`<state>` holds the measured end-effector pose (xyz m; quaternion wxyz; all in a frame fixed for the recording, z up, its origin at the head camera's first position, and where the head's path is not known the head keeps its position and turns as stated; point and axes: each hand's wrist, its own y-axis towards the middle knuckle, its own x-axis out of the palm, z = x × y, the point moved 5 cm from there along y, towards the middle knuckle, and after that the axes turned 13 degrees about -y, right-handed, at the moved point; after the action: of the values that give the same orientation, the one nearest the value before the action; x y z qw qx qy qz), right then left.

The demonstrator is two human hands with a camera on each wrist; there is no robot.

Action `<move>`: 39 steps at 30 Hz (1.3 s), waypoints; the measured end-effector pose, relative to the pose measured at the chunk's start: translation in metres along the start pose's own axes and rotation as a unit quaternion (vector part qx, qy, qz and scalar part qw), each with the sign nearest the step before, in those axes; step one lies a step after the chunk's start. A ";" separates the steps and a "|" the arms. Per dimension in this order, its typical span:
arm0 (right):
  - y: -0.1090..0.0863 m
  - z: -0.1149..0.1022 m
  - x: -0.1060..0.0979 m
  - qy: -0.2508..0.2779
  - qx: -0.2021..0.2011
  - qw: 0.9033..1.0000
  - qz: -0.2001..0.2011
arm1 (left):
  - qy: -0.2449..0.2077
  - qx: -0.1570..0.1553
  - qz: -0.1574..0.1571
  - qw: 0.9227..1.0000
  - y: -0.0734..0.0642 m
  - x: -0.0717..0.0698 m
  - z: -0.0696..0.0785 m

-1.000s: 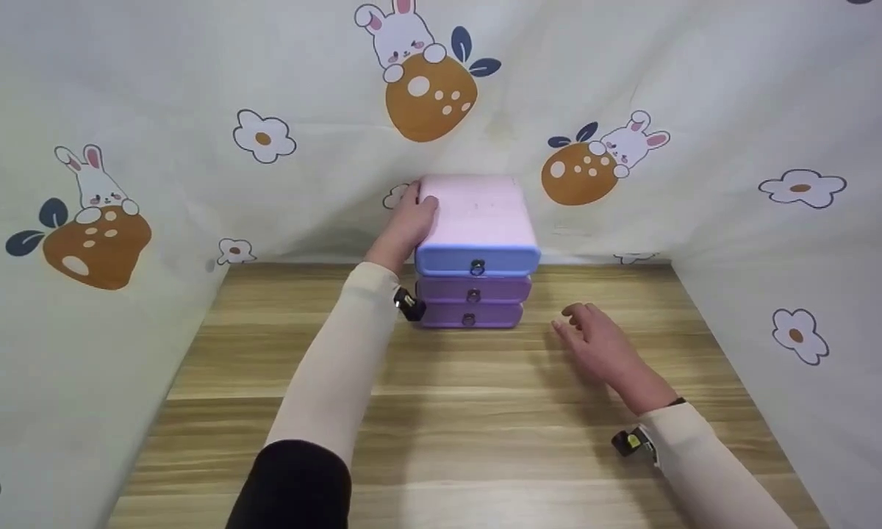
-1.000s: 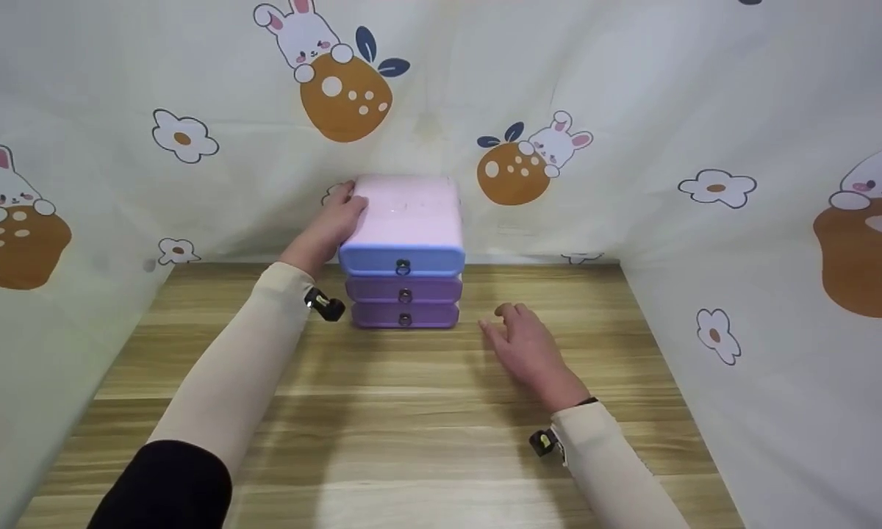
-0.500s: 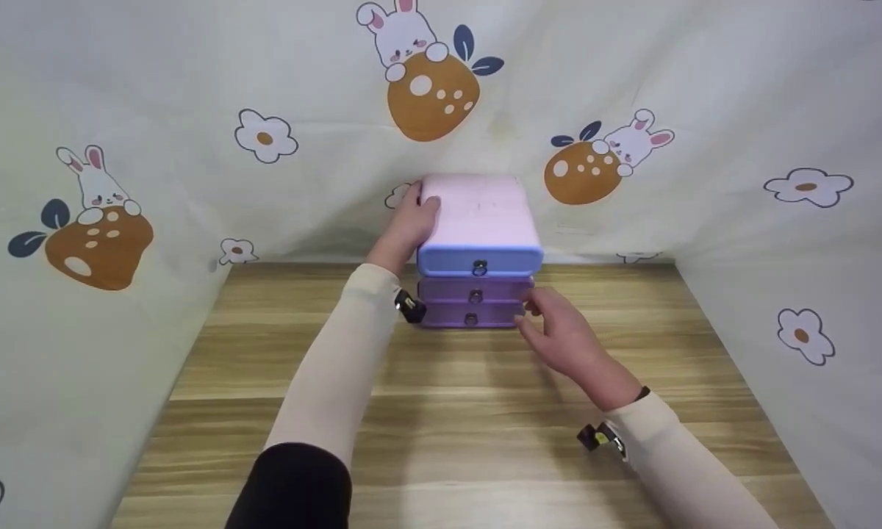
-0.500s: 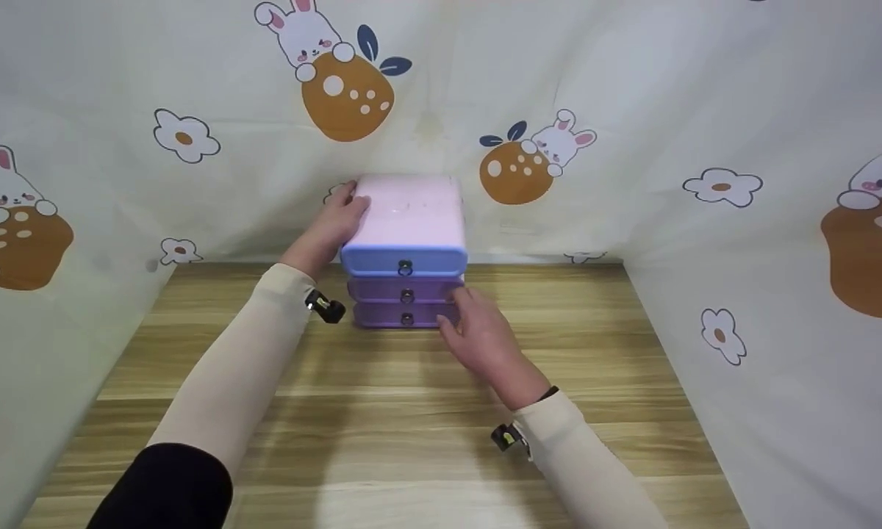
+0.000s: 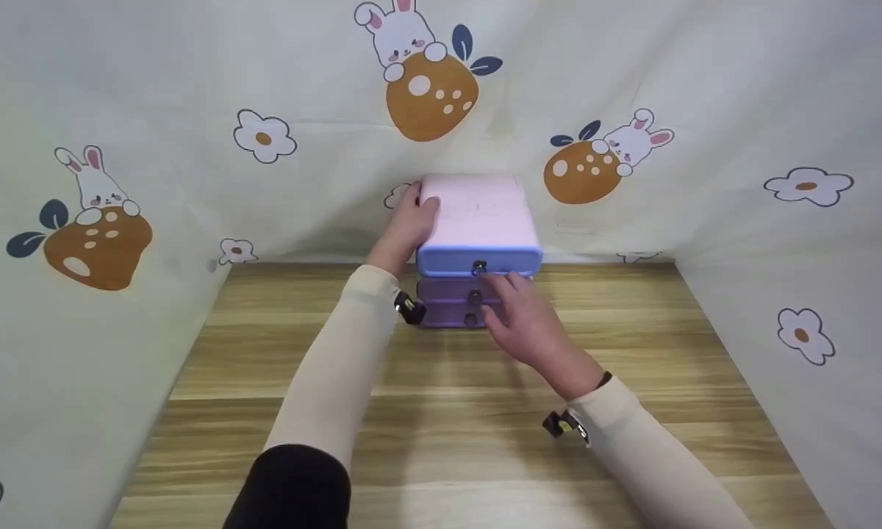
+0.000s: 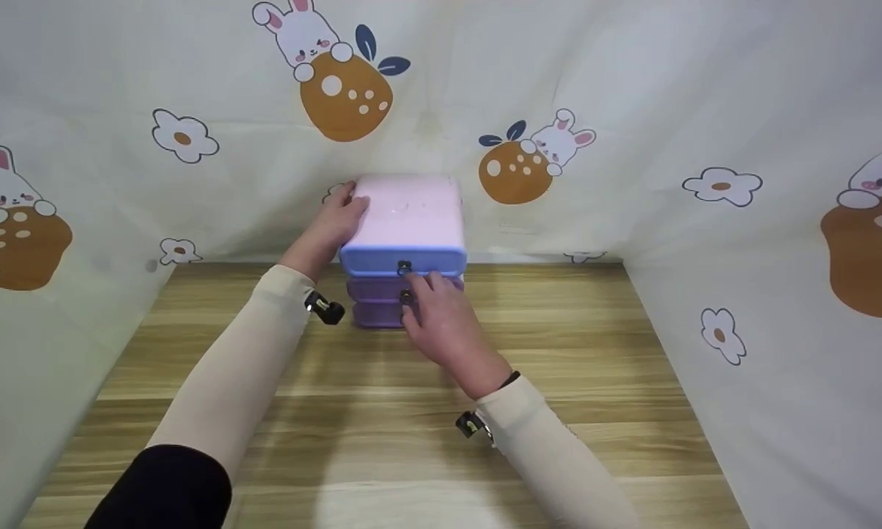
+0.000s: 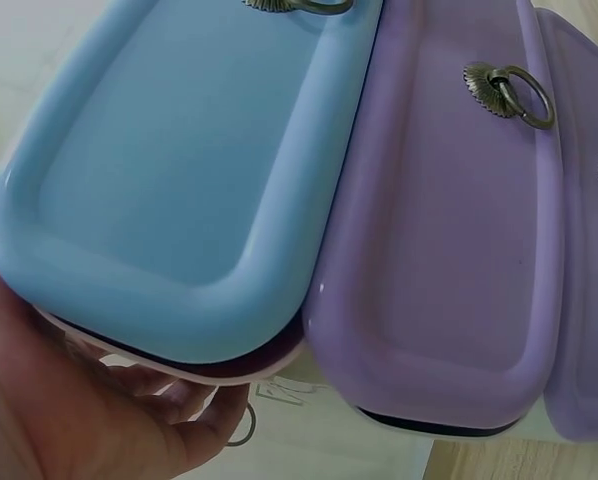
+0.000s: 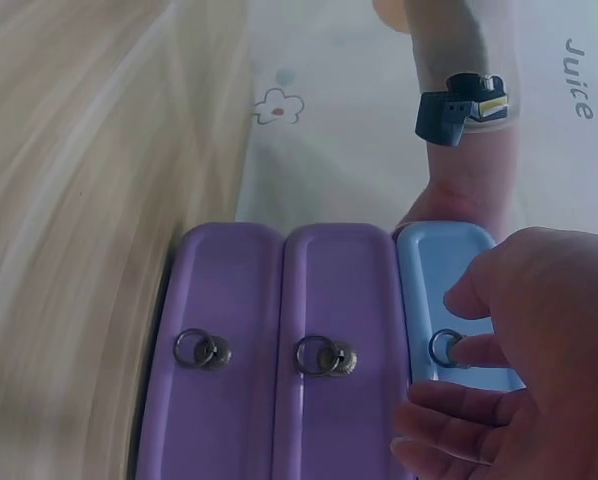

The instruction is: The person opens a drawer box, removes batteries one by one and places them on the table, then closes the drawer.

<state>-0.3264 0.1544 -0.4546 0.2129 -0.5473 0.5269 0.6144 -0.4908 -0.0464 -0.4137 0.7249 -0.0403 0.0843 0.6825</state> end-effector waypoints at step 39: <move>0.027 -0.004 0.016 -0.055 0.016 0.983 0.176 | -0.001 -0.002 0.015 1.000 0.000 0.000 0.000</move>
<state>-0.3521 0.1363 -0.4574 0.1389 -0.4083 0.6122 0.6627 -0.4908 -0.0465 -0.4139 0.7148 -0.0395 0.0828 0.6933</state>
